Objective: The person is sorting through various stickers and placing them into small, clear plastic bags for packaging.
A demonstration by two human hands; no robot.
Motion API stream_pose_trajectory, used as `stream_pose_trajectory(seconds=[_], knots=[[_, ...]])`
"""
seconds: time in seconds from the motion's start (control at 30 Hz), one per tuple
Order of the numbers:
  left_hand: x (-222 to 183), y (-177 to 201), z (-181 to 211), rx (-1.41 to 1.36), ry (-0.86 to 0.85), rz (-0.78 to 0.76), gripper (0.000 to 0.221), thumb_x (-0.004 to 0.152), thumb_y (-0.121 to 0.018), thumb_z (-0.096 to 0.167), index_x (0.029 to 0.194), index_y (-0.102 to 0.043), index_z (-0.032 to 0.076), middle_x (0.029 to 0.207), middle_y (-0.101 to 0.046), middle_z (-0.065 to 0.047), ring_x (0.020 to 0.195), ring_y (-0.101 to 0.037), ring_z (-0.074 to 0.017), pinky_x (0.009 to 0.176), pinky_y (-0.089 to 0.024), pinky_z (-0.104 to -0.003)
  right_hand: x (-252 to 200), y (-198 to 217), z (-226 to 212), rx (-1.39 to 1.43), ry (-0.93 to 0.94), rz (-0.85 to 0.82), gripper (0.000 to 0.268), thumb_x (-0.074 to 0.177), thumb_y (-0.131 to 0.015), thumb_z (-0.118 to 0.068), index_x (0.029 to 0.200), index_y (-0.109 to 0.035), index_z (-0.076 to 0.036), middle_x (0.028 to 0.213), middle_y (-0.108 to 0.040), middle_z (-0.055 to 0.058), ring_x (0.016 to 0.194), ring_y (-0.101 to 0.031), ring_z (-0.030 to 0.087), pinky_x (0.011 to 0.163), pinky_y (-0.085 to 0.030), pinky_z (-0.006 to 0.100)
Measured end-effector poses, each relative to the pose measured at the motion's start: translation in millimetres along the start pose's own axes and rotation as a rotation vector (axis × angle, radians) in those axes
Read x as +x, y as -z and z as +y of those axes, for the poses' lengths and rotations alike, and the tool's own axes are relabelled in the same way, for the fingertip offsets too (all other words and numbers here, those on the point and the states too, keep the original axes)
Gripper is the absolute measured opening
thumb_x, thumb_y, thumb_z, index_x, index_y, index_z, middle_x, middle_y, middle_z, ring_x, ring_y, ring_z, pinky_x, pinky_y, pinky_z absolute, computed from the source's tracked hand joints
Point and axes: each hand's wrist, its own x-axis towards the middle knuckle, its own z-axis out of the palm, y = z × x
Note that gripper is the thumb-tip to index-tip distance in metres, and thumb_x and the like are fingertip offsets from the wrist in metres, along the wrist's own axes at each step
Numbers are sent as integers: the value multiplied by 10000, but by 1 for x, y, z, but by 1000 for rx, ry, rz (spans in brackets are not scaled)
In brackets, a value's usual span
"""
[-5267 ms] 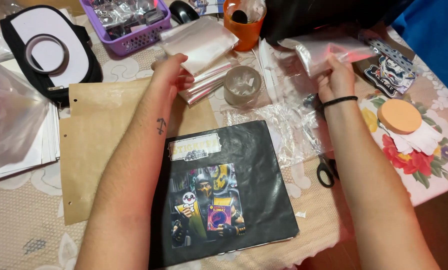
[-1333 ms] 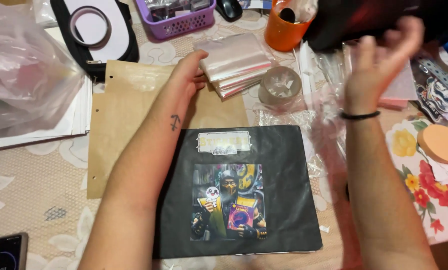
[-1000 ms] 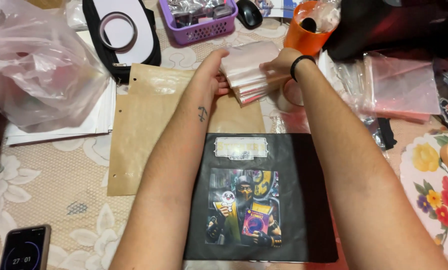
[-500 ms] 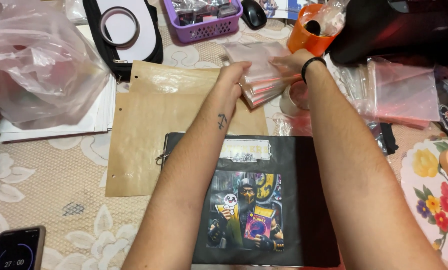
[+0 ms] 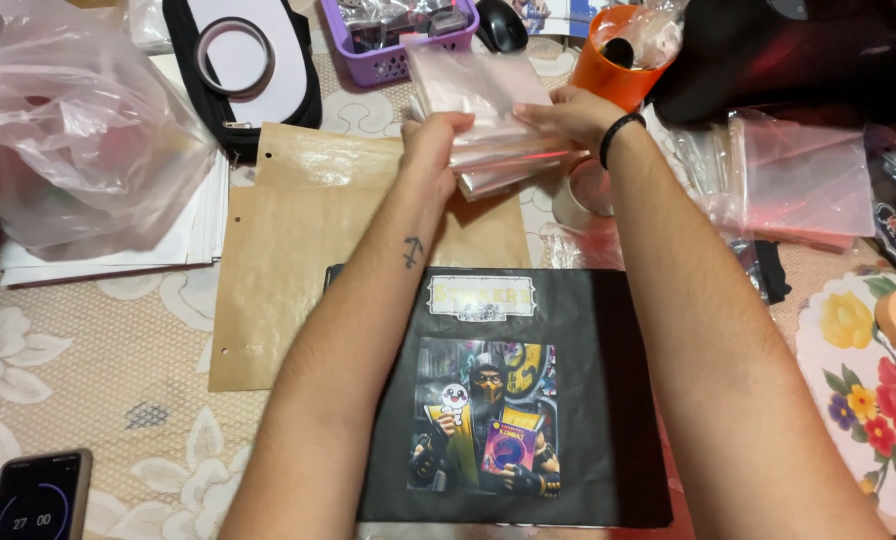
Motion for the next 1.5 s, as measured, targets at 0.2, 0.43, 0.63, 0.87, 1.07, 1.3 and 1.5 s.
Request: stream_pose_trajectory(seconds=[0.2, 0.43, 0.63, 0.87, 1.07, 1.3, 1.5], knots=[[-38, 16, 30, -193, -207, -246, 324, 680, -714, -99, 964, -562, -59, 844, -647, -189, 746, -685, -329, 625, -612, -465, -46, 12, -10, 536, 328, -162, 347, 862, -682, -453, 1022, -709, -146, 959, -744, -47, 824, -709, 72, 710, -511, 169], [-107, -68, -21, 9, -246, -467, 522, 624, -747, -14, 1032, -430, 59, 901, -641, -158, 732, -690, -263, 627, -617, -425, -104, 88, 109, 689, 533, -12, 304, 930, -697, -239, 1187, -625, -94, 1104, -720, 3, 938, -706, 84, 827, -569, 202], [-121, -185, -109, 297, -15, -626, 580, 710, -653, 109, 1210, -375, 13, 1051, -580, -216, 817, -658, -306, 630, -582, -447, -138, 172, 218, 570, 133, 267, 228, 999, -670, -307, 1149, -596, -152, 1037, -697, -39, 875, -706, 115, 757, -592, 264], [-90, -255, -153, 405, 28, -685, 575, 701, -621, 102, 1247, -478, -7, 1095, -621, -223, 919, -653, -326, 720, -564, -457, -93, 217, 267, 458, 64, 557, 262, 956, -751, -243, 1193, -643, -210, 1092, -764, -52, 918, -761, 62, 735, -646, 259], [-56, -261, -162, 1103, -702, -589, 604, 636, -685, 367, 1187, -639, 125, 1208, -664, -130, 1166, -654, -294, 980, -526, -368, -39, 226, 322, -290, 310, 952, 517, 964, -868, -340, 1255, -634, 18, 1165, -658, 180, 983, -621, 320, 816, -483, 426], [-109, -85, -55, 1214, -719, -921, 753, 880, -704, 439, 1495, -385, 143, 1491, -515, -119, 1318, -549, -259, 1046, -451, -408, -183, 96, 229, -496, 484, 965, 302, 1019, -808, -145, 1170, -593, 5, 1075, -578, 163, 857, -550, 236, 719, -478, 340], [-138, 68, 0, 1030, -738, -789, 588, 891, -686, 339, 1404, -508, 113, 1301, -622, -61, 1146, -605, -146, 965, -511, -297, -201, 40, 246, -484, 68, 528, 580, 872, -704, -455, 1320, -610, -98, 971, -738, 80, 928, -676, 325, 717, -504, 482]])
